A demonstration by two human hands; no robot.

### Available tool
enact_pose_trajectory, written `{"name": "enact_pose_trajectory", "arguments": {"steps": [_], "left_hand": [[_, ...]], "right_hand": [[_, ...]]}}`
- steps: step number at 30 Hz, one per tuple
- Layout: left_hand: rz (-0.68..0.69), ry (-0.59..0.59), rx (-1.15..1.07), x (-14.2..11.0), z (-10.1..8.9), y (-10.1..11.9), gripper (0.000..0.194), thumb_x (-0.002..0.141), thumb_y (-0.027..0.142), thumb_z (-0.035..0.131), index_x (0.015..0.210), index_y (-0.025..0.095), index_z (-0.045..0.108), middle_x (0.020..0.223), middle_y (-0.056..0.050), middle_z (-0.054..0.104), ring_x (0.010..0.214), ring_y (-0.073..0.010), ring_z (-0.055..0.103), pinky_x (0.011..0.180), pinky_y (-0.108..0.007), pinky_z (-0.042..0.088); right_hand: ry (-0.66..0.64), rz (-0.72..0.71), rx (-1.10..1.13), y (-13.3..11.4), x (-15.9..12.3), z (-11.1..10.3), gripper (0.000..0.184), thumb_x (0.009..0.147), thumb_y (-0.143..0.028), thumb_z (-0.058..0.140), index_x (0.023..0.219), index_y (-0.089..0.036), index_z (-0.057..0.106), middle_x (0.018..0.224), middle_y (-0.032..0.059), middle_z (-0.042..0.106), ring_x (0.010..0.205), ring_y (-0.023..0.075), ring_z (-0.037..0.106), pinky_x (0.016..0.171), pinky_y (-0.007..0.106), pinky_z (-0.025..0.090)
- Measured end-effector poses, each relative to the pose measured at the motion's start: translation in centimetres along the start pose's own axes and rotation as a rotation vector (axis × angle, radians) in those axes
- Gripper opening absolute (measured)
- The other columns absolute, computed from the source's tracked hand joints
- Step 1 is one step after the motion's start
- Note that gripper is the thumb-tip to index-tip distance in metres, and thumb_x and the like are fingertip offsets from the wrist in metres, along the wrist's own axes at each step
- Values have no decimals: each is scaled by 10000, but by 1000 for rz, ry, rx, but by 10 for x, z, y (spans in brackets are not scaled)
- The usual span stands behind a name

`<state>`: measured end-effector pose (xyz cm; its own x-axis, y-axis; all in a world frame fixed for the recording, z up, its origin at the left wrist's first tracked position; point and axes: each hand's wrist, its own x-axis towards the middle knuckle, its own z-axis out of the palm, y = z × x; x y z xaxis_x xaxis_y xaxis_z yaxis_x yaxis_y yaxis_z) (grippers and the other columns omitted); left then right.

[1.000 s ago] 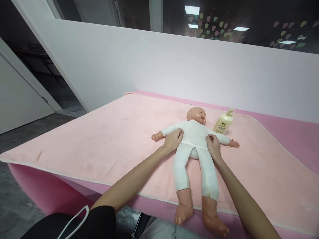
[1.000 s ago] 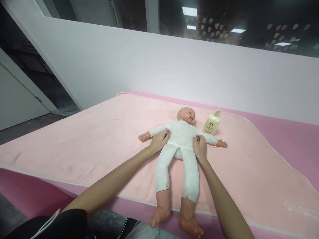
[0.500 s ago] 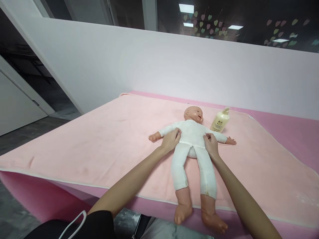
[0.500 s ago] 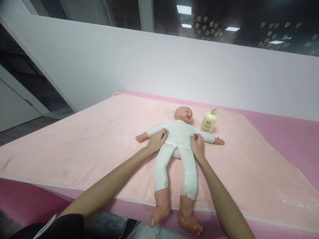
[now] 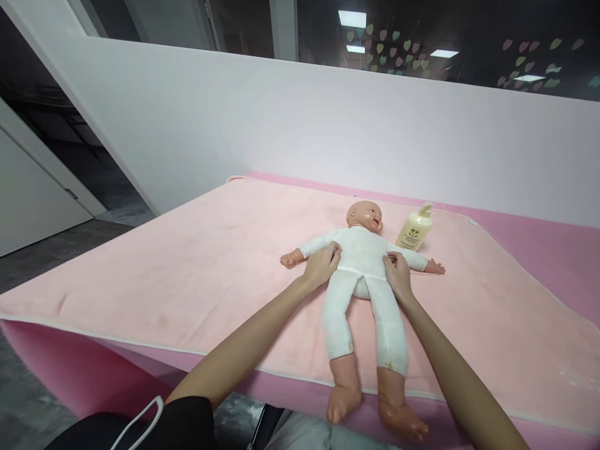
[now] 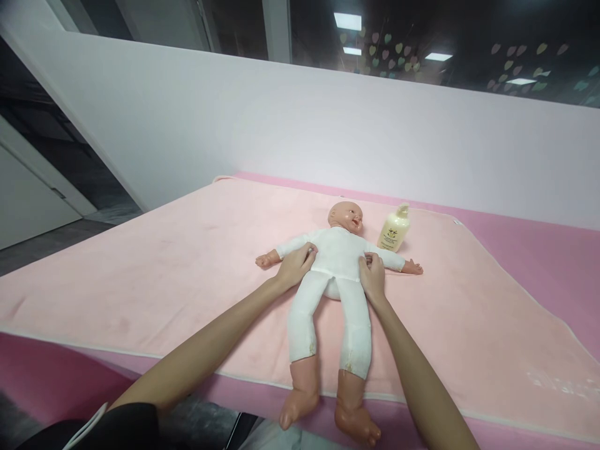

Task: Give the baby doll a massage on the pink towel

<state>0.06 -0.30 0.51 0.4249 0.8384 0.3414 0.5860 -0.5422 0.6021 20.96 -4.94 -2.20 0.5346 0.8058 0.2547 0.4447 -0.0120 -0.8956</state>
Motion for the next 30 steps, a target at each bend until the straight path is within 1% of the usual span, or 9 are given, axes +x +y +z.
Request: {"name": "enact_pose_trajectory", "arguments": {"steps": [11, 18, 30], "left_hand": [[5, -7, 12, 1, 1, -2, 229, 885, 284, 281, 896, 203, 495, 795, -25, 613, 712, -172, 575, 649, -286, 400], [-17, -20, 17, 1, 0, 0, 233, 884, 296, 287, 902, 201, 500, 810, -29, 619, 726, -165, 576, 671, -279, 411], [-23, -27, 5, 0, -2, 1, 231, 879, 296, 293, 902, 198, 501, 812, -33, 617, 712, -169, 573, 654, -286, 413]], "right_hand": [[0, -18, -4, 2, 0, 0, 292, 724, -411, 470, 887, -174, 521, 934, 82, 542, 854, 205, 510, 801, 354, 406], [1, -22, 3, 3, 1, 1, 290, 721, -407, 471, 887, -174, 521, 944, 85, 548, 852, 204, 512, 800, 355, 406], [18, -30, 15, 3, 0, 1, 288, 719, -409, 480, 878, -173, 530, 926, 83, 549, 840, 200, 512, 794, 349, 406]]}}
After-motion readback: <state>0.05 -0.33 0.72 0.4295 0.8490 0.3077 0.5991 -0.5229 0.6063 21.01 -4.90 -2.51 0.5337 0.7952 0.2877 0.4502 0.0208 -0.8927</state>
